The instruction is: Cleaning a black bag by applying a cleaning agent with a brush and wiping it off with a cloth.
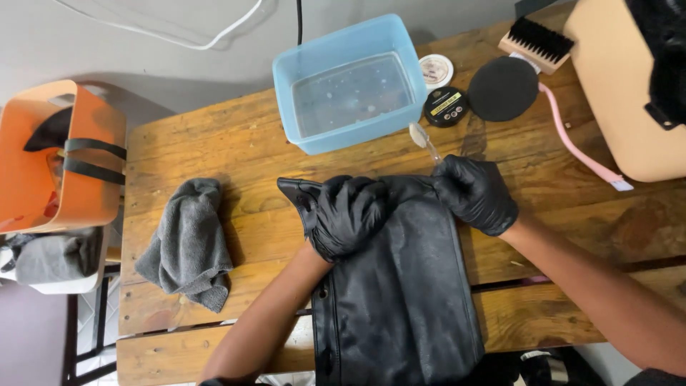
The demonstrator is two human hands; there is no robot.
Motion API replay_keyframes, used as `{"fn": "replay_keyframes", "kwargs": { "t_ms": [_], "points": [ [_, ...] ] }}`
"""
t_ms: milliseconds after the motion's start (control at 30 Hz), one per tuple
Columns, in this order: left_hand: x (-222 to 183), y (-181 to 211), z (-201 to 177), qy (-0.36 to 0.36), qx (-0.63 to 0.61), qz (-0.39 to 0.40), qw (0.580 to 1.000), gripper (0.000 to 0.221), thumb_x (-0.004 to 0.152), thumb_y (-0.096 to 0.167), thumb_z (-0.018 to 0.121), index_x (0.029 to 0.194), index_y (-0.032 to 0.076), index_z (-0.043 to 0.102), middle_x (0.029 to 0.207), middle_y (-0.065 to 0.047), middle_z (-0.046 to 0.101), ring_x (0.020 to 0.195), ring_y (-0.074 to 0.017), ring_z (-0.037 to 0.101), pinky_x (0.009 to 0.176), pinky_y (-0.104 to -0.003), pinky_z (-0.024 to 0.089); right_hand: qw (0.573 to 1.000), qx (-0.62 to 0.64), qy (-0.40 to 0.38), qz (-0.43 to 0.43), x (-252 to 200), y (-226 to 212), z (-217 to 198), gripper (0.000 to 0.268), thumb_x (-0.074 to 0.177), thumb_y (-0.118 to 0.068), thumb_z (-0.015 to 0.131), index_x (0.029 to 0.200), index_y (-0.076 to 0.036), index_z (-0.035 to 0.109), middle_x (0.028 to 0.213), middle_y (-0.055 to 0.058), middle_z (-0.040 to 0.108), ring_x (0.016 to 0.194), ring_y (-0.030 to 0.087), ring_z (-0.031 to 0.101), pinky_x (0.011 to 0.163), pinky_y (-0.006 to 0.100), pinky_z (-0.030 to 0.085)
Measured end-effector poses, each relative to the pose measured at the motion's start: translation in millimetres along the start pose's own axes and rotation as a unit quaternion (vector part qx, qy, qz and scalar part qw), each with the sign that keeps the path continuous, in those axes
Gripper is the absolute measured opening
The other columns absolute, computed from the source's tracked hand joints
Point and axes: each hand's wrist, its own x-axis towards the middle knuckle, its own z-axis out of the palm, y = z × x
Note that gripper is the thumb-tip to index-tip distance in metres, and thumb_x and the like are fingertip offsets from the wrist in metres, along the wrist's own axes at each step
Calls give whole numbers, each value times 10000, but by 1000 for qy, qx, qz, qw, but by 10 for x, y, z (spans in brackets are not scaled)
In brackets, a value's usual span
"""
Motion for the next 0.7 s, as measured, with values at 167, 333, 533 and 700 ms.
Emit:
{"fn": "replay_keyframes", "kwargs": {
  "t_ms": [167, 333, 533, 700],
  "points": [
    [93, 17, -70, 1, -28, -14, 1000, 587, 754, 511, 809, 1184, 154, 631, 1027, -86, 615, 1032, -344, 643, 940, -515, 494, 998, 34, -30, 51, 173, -260, -87, 124, 959, -208, 713, 851, -146, 710, 696, 90, 690, 755, 291, 722, 632, 367, 553],
    [139, 32, -80, 15, -58, -9, 998, 534, 785, 484, 804, 1165, 146, 641, 1011, -89, 641, 1014, -344, 659, 911, -510, 504, 987, 68, -72, 127, 243, -363, -94, 104, 968, -178, 719, 951, -83, 757, 849, 175, 764, 916, 322, 754, 726, 421, 581],
    [177, 30, -49, 32, -93, -3, 995, 464, 828, 449, 796, 1140, 135, 655, 990, -92, 677, 989, -345, 680, 871, -503, 518, 936, 213, -128, 247, 88, -88, 38, 214, 993, -168, 680, 1116, -26, 784, 1126, 166, 777, 1087, 241, 655, 960, 459, 547],
    [171, 75, 4, 51, -127, 16, 990, 396, 870, 413, 789, 1114, 124, 668, 968, -95, 712, 965, -345, 701, 832, -497, 532, 954, 133, -89, 255, 101, -282, 75, 153, 926, -157, 747, 973, -11, 745, 844, 175, 767, 879, 327, 750, 852, 416, 583]
  ]
}}
